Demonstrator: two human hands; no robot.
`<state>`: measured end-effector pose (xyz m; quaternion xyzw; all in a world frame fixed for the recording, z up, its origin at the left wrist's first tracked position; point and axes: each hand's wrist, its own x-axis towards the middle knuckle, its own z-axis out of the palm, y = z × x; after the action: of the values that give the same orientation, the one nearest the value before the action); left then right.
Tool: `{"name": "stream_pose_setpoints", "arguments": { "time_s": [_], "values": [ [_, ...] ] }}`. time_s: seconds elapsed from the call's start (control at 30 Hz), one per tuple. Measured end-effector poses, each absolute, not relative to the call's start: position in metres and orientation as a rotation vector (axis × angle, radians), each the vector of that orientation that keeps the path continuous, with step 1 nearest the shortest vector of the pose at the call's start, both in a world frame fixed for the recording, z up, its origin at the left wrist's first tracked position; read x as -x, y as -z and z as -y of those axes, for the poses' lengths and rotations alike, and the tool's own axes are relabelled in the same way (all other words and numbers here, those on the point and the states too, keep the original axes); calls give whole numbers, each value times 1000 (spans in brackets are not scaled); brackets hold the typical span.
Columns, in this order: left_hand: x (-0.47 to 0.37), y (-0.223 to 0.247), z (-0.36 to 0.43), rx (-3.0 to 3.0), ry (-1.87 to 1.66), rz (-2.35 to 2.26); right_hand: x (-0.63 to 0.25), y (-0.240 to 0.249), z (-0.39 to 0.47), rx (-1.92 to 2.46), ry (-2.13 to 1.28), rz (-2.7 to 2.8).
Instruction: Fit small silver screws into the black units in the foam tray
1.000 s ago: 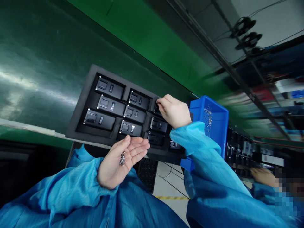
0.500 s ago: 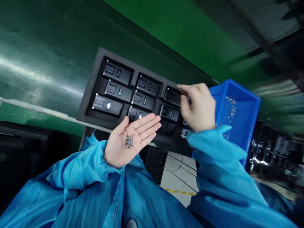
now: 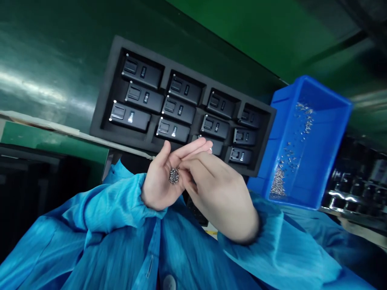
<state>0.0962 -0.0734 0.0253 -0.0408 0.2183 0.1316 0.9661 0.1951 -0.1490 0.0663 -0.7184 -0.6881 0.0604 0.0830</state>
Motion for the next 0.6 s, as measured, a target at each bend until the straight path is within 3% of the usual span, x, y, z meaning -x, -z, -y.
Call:
{"name": "stream_pose_setpoints", "arguments": {
  "time_s": [0.33,0.6],
  "values": [
    [-100,-25,84,113,-287,-471,-183,-77,141,2173,201,2439],
    [-101,-24,84,141,-216,-527,-180,-79,135,2291,72,2458]
  ]
}}
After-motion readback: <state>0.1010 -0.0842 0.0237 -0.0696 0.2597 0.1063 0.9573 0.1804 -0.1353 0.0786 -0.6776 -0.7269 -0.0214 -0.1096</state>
